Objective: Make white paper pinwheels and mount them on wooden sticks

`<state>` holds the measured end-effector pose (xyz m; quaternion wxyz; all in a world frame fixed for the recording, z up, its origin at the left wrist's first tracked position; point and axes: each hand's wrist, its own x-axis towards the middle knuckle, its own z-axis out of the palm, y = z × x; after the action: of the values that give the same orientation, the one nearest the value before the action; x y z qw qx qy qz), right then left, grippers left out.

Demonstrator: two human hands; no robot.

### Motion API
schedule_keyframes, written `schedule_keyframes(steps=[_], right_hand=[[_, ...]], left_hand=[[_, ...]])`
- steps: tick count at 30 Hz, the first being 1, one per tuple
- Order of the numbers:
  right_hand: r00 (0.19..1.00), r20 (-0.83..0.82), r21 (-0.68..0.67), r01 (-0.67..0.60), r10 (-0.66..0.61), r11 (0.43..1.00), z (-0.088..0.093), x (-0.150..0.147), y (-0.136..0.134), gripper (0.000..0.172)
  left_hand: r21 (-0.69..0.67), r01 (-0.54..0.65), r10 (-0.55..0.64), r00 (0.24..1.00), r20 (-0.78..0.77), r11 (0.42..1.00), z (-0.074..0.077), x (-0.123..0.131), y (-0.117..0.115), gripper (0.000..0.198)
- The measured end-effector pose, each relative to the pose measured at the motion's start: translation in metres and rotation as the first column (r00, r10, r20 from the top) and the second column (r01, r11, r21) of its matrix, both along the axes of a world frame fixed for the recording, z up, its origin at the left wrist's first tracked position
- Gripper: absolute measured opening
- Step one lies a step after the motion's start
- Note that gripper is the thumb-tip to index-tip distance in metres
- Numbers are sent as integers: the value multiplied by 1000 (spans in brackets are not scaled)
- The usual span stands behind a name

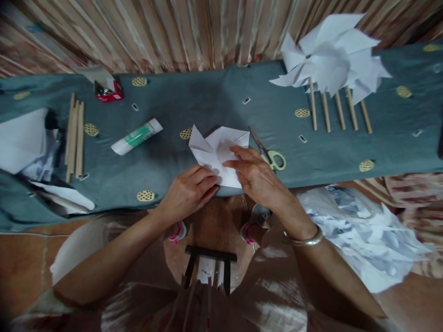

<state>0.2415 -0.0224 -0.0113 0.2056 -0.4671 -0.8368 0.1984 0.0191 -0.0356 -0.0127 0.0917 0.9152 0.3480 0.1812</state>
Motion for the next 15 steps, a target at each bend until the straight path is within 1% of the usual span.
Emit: schedule_keyframes(steps=[4, 9, 12, 15], right_hand=[[999, 32, 47, -6, 4, 999, 4, 0, -4, 41], [998, 42, 51, -40, 37, 998, 10, 6, -13, 38], [996, 67, 37, -57, 54, 998, 13, 9, -19, 38], [995, 86, -6, -55, 55, 998, 18, 13, -24, 39]], left_hand=[[36, 3, -3, 1000, 8, 999, -4, 0, 2, 17], [71, 3, -4, 1000, 15, 997, -5, 1, 2, 20], [75, 10, -11, 1000, 10, 997, -5, 0, 1, 19], [77, 17, -18, 1000, 7, 997, -6, -1, 1, 17]])
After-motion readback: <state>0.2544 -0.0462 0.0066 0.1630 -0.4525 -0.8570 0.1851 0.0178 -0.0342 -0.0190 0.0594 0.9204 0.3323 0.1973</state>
